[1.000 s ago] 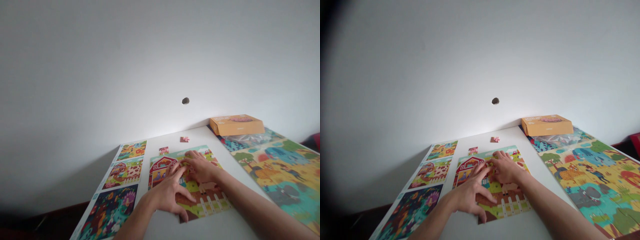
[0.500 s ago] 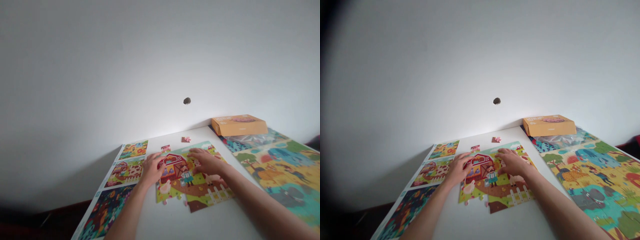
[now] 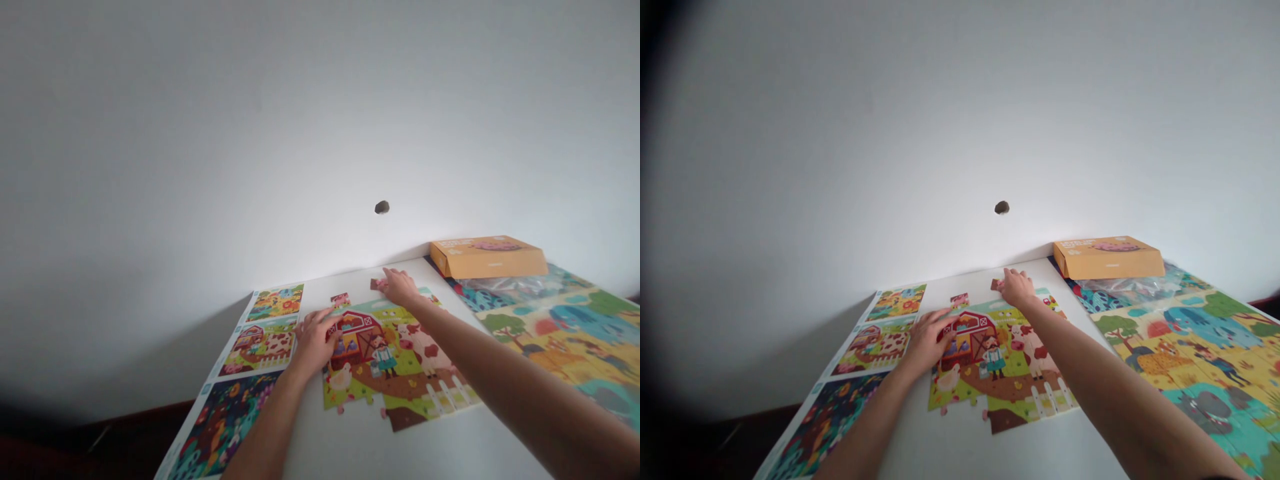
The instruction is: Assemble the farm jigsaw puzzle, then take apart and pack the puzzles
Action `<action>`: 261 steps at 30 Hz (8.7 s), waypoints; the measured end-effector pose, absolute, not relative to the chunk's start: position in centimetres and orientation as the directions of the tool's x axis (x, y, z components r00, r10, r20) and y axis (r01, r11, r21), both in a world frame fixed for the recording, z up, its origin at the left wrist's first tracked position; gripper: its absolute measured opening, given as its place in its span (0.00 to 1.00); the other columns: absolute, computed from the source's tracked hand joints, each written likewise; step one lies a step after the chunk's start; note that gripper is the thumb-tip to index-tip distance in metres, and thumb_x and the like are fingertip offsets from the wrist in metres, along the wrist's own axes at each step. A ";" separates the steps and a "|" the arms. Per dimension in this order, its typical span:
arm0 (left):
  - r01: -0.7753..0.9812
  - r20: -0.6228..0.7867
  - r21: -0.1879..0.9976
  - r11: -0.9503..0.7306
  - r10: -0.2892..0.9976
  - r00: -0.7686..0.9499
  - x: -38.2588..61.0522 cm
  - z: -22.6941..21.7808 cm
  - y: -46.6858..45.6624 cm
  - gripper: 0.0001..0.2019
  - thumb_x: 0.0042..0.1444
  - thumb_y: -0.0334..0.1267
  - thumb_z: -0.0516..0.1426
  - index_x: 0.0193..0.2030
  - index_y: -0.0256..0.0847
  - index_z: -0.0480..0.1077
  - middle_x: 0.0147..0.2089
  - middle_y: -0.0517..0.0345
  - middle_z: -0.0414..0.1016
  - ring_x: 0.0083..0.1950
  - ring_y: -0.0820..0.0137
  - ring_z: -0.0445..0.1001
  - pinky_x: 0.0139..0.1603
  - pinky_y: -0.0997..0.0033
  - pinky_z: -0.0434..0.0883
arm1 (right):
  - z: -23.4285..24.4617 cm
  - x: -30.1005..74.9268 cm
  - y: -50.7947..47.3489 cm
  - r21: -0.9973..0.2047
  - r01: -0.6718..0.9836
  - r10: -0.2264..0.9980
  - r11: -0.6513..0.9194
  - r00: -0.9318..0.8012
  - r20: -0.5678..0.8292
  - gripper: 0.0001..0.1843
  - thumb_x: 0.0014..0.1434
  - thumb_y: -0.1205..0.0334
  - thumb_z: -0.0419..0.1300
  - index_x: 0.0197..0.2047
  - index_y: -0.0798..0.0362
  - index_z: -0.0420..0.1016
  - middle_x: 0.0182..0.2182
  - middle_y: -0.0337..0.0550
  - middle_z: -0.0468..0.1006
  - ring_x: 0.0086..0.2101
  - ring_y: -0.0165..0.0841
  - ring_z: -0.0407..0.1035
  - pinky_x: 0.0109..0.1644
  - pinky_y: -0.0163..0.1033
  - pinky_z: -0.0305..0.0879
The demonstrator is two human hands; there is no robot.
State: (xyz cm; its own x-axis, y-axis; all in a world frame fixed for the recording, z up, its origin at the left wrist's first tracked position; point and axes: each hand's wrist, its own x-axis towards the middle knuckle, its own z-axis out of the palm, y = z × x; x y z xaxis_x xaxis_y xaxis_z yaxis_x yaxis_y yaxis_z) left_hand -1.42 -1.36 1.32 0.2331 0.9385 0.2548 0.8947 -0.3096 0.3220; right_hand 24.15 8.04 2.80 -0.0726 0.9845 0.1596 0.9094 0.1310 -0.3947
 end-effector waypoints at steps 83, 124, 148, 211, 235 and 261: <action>0.901 0.237 0.285 -0.328 0.935 0.265 -0.6 1.0 -0.9 0.24 0.59 0.43 0.54 0.63 0.51 0.62 0.66 0.56 0.63 0.62 0.55 0.60 0.60 0.54 0.58 | 2.7 22.3 -3.0 -0.647 0.661 0.925 0.380 -0.287 0.250 0.07 0.59 0.64 0.55 0.40 0.53 0.72 0.30 0.41 0.74 0.32 0.32 0.65 0.38 0.35 0.56; 0.505 -0.054 0.799 -0.327 0.798 0.601 -1.6 6.9 -5.6 0.07 0.53 0.35 0.59 0.38 0.37 0.74 0.30 0.60 0.73 0.32 0.73 0.69 0.34 0.76 0.64 | 3.4 21.2 -5.1 -0.632 0.365 0.661 0.684 -0.676 0.325 0.12 0.56 0.61 0.61 0.22 0.54 0.69 0.27 0.38 0.71 0.33 0.31 0.63 0.44 0.38 0.57; 0.615 -0.077 0.543 -0.571 0.696 0.714 -0.7 5.7 -5.9 0.10 0.42 0.39 0.68 0.32 0.42 0.76 0.68 0.54 0.56 0.70 0.48 0.48 0.68 0.50 0.51 | 3.3 21.6 -5.4 -0.576 0.270 0.515 0.772 -0.797 0.316 0.07 0.44 0.61 0.69 0.24 0.53 0.75 0.44 0.44 0.71 0.51 0.42 0.61 0.57 0.47 0.55; 0.659 0.030 0.450 -0.603 0.747 0.664 -0.5 4.2 -5.1 0.36 0.40 0.52 0.69 0.59 0.50 0.68 0.68 0.49 0.54 0.70 0.49 0.49 0.70 0.44 0.45 | 4.6 23.1 -4.1 -0.373 0.631 0.726 0.680 -0.649 0.226 0.14 0.47 0.53 0.69 0.36 0.49 0.76 0.41 0.45 0.69 0.44 0.41 0.61 0.49 0.46 0.54; 0.745 0.329 0.487 -0.456 0.886 0.327 -1.7 2.9 -3.4 0.19 0.57 0.25 0.51 0.52 0.44 0.72 0.51 0.53 0.74 0.55 0.64 0.70 0.59 0.60 0.67 | 4.0 21.0 -5.6 -0.465 0.505 0.671 0.728 -0.663 0.332 0.15 0.52 0.53 0.66 0.42 0.49 0.74 0.40 0.42 0.76 0.43 0.39 0.64 0.50 0.44 0.56; 0.791 0.275 0.408 -0.455 0.888 0.369 -1.4 3.2 -3.7 0.16 0.56 0.26 0.52 0.46 0.43 0.75 0.47 0.53 0.73 0.50 0.65 0.70 0.54 0.65 0.68 | 3.8 18.9 -6.9 -0.299 0.273 0.366 0.914 -0.873 0.321 0.14 0.58 0.48 0.61 0.33 0.50 0.77 0.32 0.38 0.77 0.44 0.36 0.62 0.51 0.43 0.49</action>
